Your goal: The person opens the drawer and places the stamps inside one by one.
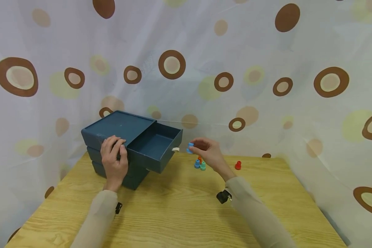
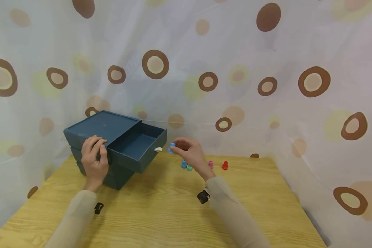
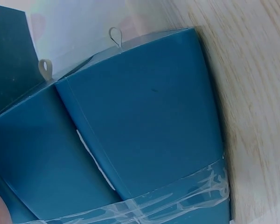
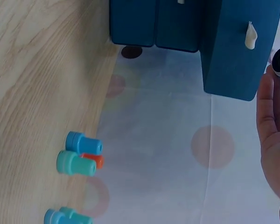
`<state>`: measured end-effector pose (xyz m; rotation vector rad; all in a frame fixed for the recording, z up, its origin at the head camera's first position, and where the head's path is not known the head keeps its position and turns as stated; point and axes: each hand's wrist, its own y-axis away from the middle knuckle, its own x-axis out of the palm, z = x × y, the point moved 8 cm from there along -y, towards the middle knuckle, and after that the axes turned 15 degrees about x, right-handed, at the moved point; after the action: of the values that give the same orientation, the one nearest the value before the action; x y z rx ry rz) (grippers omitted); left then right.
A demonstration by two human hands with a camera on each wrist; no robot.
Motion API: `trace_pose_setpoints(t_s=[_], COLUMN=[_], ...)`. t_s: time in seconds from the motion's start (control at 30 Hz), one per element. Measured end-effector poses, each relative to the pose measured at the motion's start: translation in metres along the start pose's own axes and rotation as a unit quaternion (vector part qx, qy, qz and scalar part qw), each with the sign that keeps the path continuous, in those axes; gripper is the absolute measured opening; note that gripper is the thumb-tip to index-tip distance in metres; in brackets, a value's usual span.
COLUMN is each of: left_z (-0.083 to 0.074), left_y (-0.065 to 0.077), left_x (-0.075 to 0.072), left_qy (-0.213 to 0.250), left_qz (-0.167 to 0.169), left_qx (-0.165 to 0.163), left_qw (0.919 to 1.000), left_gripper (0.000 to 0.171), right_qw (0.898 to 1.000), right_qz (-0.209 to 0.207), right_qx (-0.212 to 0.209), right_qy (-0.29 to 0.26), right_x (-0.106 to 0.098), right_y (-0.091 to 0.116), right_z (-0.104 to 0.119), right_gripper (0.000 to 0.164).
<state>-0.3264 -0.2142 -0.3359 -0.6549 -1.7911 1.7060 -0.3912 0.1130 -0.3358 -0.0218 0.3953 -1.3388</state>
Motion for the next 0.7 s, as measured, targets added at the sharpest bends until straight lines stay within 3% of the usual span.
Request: trace_pose_setpoints(t_s=[0.2, 0.47, 0.7], left_z=[0.001, 0.002, 0.002], left_y=[0.001, 0.001, 0.002], left_x=[0.001, 0.001, 0.0], left_qy=[-0.001, 0.0, 0.005], left_qz=[-0.005, -0.01, -0.011], left_qx=[0.002, 0.003, 0.005], left_qw=[1.0, 0.9999, 0.9999], left_gripper=[0.032, 0.032, 0.03], right_qw=[1.0, 1.0, 0.999], right_qz=[0.007, -0.008, 0.01], right_qx=[-0.02, -0.014, -0.031], right_qy=[-0.013, -0.018, -0.017], right_x=[0.011, 0.021, 0.031], right_y=[-0.005, -0.008, -0.013], right_z=[0.011, 0.033, 0.046], right_gripper=[0.024, 0.024, 0.024])
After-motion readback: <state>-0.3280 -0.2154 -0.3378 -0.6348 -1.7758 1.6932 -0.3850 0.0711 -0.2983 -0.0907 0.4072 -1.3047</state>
